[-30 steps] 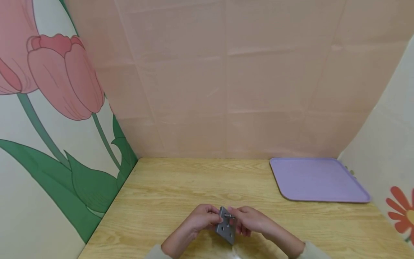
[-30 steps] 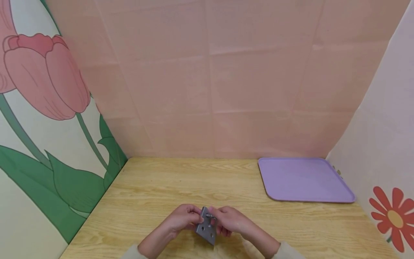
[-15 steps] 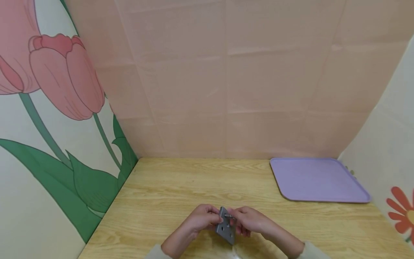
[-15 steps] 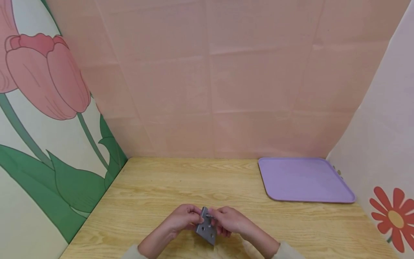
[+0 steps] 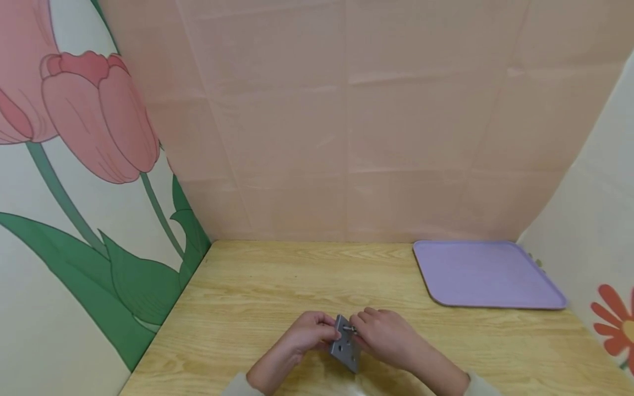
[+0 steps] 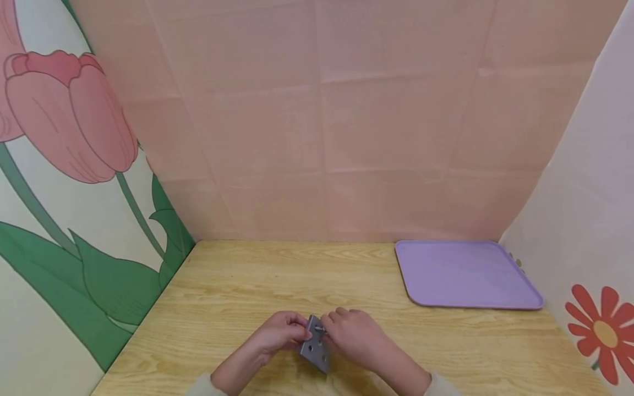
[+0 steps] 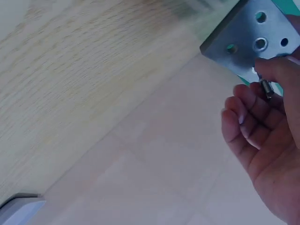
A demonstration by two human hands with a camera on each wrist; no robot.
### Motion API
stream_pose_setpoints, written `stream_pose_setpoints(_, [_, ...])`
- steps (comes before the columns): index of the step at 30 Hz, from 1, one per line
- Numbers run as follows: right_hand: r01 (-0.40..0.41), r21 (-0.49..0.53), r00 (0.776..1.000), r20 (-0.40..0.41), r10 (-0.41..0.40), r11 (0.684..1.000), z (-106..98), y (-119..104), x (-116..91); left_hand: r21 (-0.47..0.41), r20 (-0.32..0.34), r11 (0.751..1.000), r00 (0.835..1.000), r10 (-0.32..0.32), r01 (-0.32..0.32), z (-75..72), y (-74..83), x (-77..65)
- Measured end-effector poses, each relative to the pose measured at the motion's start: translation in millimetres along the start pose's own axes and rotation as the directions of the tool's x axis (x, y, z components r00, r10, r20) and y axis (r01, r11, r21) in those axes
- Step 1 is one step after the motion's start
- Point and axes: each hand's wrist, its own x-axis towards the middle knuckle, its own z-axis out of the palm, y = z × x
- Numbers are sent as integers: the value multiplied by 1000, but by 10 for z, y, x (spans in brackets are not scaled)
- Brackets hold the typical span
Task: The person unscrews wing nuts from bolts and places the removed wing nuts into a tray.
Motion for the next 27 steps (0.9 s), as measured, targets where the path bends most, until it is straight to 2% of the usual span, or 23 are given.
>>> stream_pose_setpoints(2, [49, -73, 998, -43, -52, 996, 12, 7, -3, 3, 0, 1000, 1000, -4, 4, 4, -1, 3])
stream_pose_setpoints(4, [73, -103, 995, -61, -79, 992, 24, 12, -7, 6, 0, 1000, 1000, -9, 9, 4, -3, 5])
stream_pose_setpoints(11, [79, -115, 994, -67, -87, 990, 31, 17, -6, 5, 3, 1000, 1000, -16, 16, -9, 5, 5])
stream_pose_setpoints(14, [53, -70, 997, -57, -57, 996, 17, 22, -15, 9, 3, 1000, 1000, -13, 13, -12, 9, 5])
stream_pose_setpoints(17, [7, 19, 998, -59, -6, 1000, -2, 29, -31, -1, 3, 1000, 1000, -3, 3, -7, 11, 3])
stream_pose_setpoints(21, [-86, 140, 994, -54, 95, 986, -14, 36, -39, -13, 4, 1000, 1000, -3, 4, -6, 26, -2])
stream_pose_setpoints(23, [-179, 247, 983, 0, 185, 952, -16, 33, -27, -8, 5, 1000, 1000, -16, 16, -11, 34, -1])
stream_pose_setpoints(24, [-242, 308, 970, 45, 240, 920, -21, 30, -19, -4, 3, 1000, 1000, -20, 20, -11, 39, -4])
stream_pose_setpoints(25, [-307, 376, 951, 97, 292, 874, -32, 26, -8, -5, 0, 1000, 1000, -18, 18, -8, 40, -4])
stream_pose_setpoints(27, [-438, 498, 899, 219, 380, 748, -51, 24, 12, -3, -3, 1000, 1000, -16, 16, -3, 38, -4])
